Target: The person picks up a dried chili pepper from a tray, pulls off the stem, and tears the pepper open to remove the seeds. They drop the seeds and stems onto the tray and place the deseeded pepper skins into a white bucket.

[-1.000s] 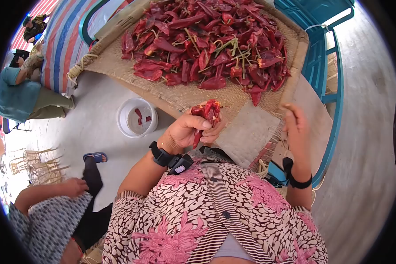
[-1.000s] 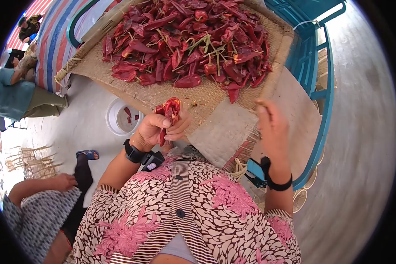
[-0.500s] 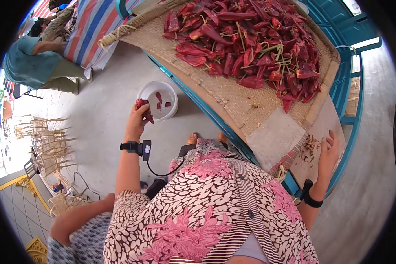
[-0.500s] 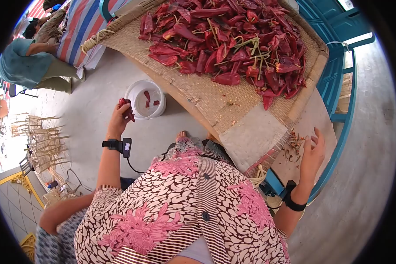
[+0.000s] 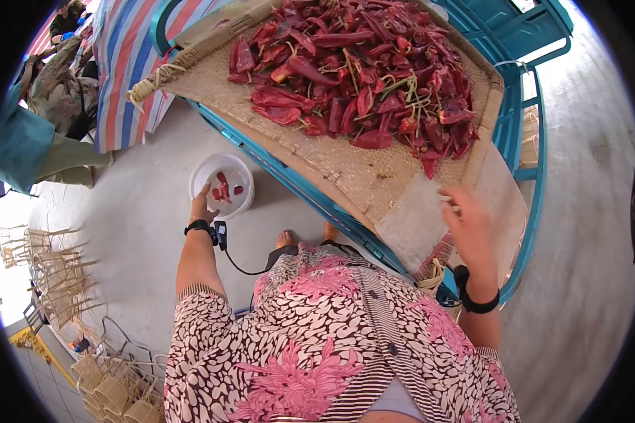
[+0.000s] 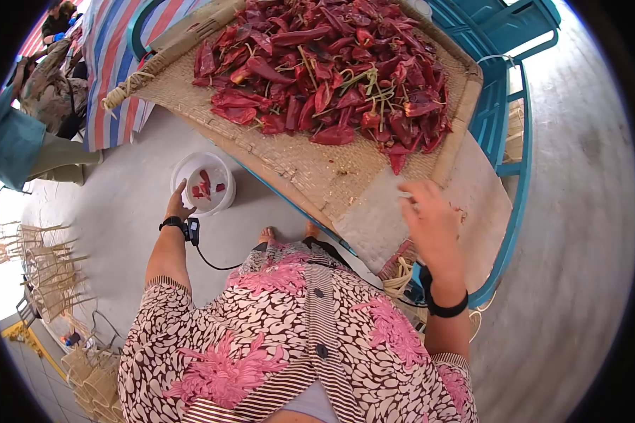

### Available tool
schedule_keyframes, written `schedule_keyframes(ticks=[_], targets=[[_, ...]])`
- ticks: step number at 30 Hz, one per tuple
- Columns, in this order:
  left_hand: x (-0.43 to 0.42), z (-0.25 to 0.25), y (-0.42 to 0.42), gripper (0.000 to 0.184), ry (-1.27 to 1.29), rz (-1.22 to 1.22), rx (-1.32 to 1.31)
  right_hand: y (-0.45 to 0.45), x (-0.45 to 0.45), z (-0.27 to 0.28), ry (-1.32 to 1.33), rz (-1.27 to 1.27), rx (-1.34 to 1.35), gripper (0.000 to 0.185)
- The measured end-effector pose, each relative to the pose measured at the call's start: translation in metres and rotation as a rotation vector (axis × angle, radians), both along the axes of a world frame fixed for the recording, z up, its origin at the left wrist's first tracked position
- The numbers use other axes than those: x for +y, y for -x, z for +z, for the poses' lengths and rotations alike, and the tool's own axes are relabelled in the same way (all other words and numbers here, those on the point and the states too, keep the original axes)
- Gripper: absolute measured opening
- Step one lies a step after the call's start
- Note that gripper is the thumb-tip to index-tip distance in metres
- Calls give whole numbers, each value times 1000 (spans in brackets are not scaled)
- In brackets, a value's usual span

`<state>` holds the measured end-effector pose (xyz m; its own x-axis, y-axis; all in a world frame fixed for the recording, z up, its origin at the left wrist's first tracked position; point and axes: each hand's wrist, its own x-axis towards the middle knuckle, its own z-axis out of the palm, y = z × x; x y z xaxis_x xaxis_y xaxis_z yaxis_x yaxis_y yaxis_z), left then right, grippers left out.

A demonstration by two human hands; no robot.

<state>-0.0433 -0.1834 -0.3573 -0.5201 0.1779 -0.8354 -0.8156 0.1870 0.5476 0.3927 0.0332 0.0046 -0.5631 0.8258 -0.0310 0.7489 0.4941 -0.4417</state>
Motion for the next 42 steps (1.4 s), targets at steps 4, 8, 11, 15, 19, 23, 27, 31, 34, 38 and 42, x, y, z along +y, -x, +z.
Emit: schedule_keyframes(ticks=[4,8,11,15,19,23,27,31,34,38,42], targets=[[3,-34,-14,46,77,-86,-19,29,4,-22,-102,207,-127,23],[-8,-5,-53,36,-185,-506,77,47,27,-54,-199,348,-149,23],[-3,42,-84,39,-161,-716,189,55,39,-74,-202,438,-130,22],[-13,55,-106,40,-90,-926,357,64,41,-77,-170,460,-221,24],[-21,75,-120,37,-100,-1018,492,47,40,-56,-223,336,-195,20],[-24,99,-129,35,-135,-1041,585,-11,53,-18,-241,37,-112,19],[-10,149,-133,35,-223,-1081,569,-76,72,-13,-203,-249,-297,21],[25,213,-154,35,-506,-1086,514,-70,71,-23,-408,-83,-200,26],[64,257,-168,35,-668,-1255,683,1,62,-34,-159,134,-70,32],[122,259,-195,26,-932,-1155,1290,58,77,-69,-247,217,-171,36],[141,258,-212,22,-918,-1206,1319,67,99,-103,-334,205,-406,35]])
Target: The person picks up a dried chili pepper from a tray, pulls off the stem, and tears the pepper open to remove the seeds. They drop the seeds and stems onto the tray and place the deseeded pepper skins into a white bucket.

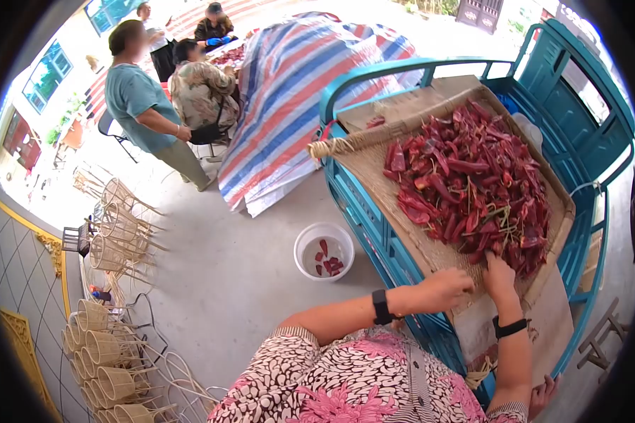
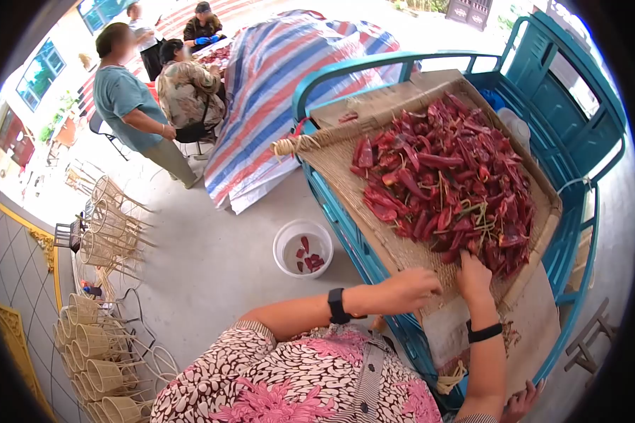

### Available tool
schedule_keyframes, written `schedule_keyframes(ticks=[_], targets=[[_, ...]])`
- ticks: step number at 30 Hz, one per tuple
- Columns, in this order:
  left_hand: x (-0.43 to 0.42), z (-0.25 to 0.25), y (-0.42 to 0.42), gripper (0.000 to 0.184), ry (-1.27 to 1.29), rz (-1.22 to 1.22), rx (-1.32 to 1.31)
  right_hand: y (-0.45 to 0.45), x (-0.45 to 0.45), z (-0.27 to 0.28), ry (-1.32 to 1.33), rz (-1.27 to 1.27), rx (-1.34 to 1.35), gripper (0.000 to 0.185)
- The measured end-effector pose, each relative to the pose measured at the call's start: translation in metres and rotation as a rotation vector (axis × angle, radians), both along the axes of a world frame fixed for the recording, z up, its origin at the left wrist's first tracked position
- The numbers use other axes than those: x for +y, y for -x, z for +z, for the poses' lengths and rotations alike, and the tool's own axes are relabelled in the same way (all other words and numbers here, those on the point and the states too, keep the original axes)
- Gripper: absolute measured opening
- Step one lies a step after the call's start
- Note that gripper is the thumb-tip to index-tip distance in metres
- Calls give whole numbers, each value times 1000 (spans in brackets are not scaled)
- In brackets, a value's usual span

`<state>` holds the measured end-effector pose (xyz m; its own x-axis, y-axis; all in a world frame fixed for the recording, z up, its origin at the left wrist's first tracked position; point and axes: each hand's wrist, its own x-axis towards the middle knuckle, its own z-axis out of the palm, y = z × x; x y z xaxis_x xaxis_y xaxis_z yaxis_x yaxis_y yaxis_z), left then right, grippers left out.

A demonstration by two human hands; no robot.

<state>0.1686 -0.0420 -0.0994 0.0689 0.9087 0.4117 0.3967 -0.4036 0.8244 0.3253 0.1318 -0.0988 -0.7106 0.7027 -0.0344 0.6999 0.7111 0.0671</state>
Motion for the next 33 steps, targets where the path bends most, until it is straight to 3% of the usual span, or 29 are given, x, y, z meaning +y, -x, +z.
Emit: schedule_keyframes(ticks=[4,7,14,17,23,26,30,33], targets=[[-5,-2,-10,18,46,-14,47,-4,4,-15,20,-2,-53,30],[-3,-12,-14,16,19,28,51,4,-15,10,46,-32,182,30],[13,-17,-27,17,156,231,-81,17,5,-1,131,-15,15,30],[14,-18,-31,17,188,285,-2,13,7,5,188,30,-6,27],[9,-21,-35,18,120,371,-51,-1,-12,29,139,188,188,25],[4,-2,-41,21,217,415,-264,-6,-19,43,115,202,284,25],[8,-4,-47,28,200,517,-93,-13,-22,47,95,396,267,23],[9,3,-53,36,141,553,165,-21,-23,43,187,284,121,21]])
